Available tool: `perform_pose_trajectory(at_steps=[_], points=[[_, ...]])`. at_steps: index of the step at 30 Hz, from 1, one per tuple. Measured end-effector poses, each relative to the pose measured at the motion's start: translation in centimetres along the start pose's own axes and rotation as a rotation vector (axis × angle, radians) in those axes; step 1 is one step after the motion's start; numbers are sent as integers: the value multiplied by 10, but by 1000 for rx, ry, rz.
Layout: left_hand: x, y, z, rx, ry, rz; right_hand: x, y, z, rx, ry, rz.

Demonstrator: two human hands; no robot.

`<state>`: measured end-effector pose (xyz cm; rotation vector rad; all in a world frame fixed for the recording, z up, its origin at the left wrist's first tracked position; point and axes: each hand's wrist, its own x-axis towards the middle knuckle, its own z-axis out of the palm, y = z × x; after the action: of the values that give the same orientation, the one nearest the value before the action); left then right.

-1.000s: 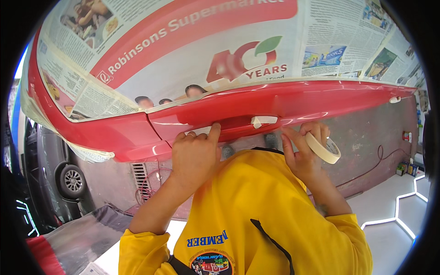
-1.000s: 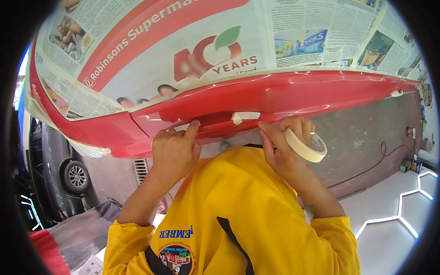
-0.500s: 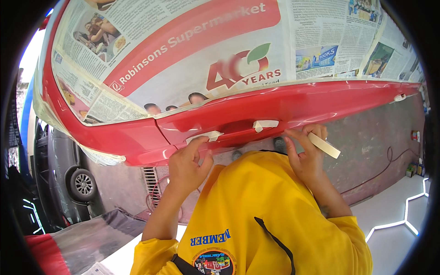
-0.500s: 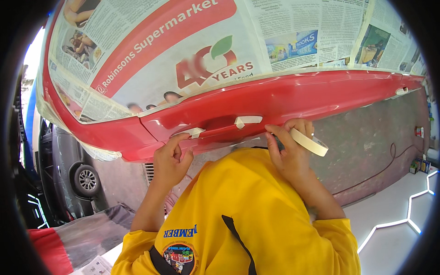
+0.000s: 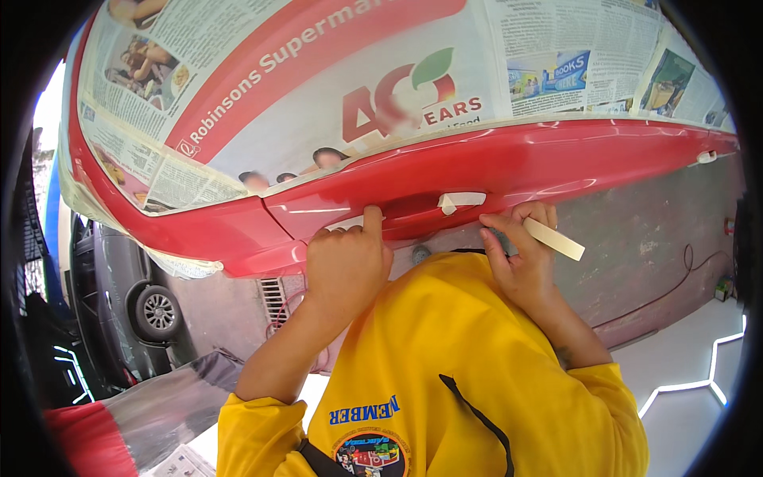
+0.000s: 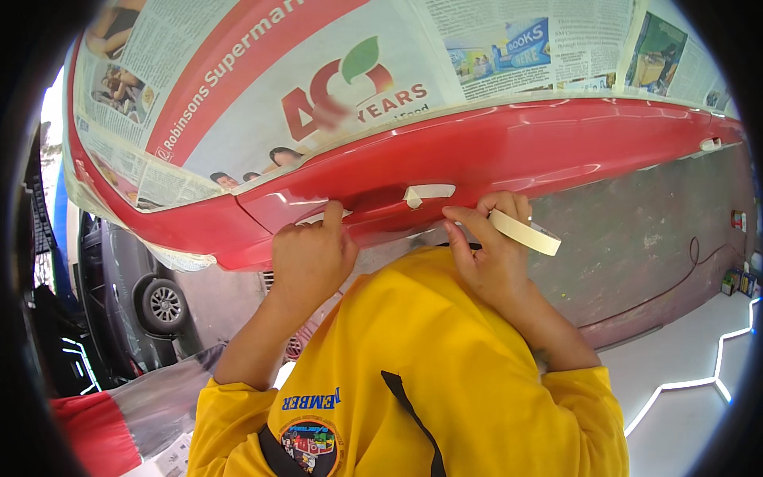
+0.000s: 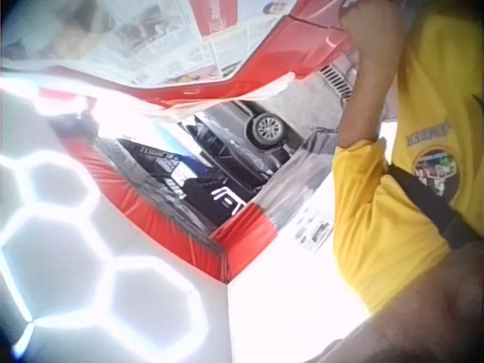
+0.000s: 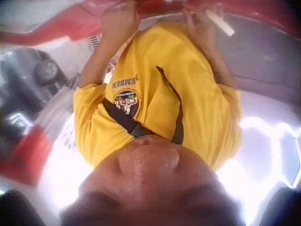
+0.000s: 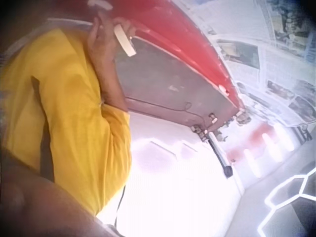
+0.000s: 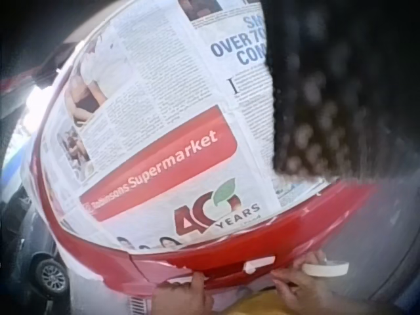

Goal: The person applies masking tape to the door handle and edges of a red car door. They carefully smooth the tape along the contours of the handle and the door panel, ensuring a tight seal around the perimeter.

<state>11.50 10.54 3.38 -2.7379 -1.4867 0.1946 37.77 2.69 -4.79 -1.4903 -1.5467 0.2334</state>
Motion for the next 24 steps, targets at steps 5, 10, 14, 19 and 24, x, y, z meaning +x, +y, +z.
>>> perform_pose_trajectory(at_steps=[5, 10, 14, 19, 24], points=[[-15, -15, -18, -221, 84, -82, -10, 12, -8, 33, 26, 64], [-8, -11, -16, -154, 41, -11, -9, 24, -17, 22, 3, 85], [0, 9, -4, 105, -93, -47, -5, 29, -23, 40, -21, 69], [7, 24, -7, 54, -218, -49, -2, 36, -20, 65, -53, 38], [-18, -7, -12, -531, -72, -221, -4, 31, -19, 212, -147, 72]])
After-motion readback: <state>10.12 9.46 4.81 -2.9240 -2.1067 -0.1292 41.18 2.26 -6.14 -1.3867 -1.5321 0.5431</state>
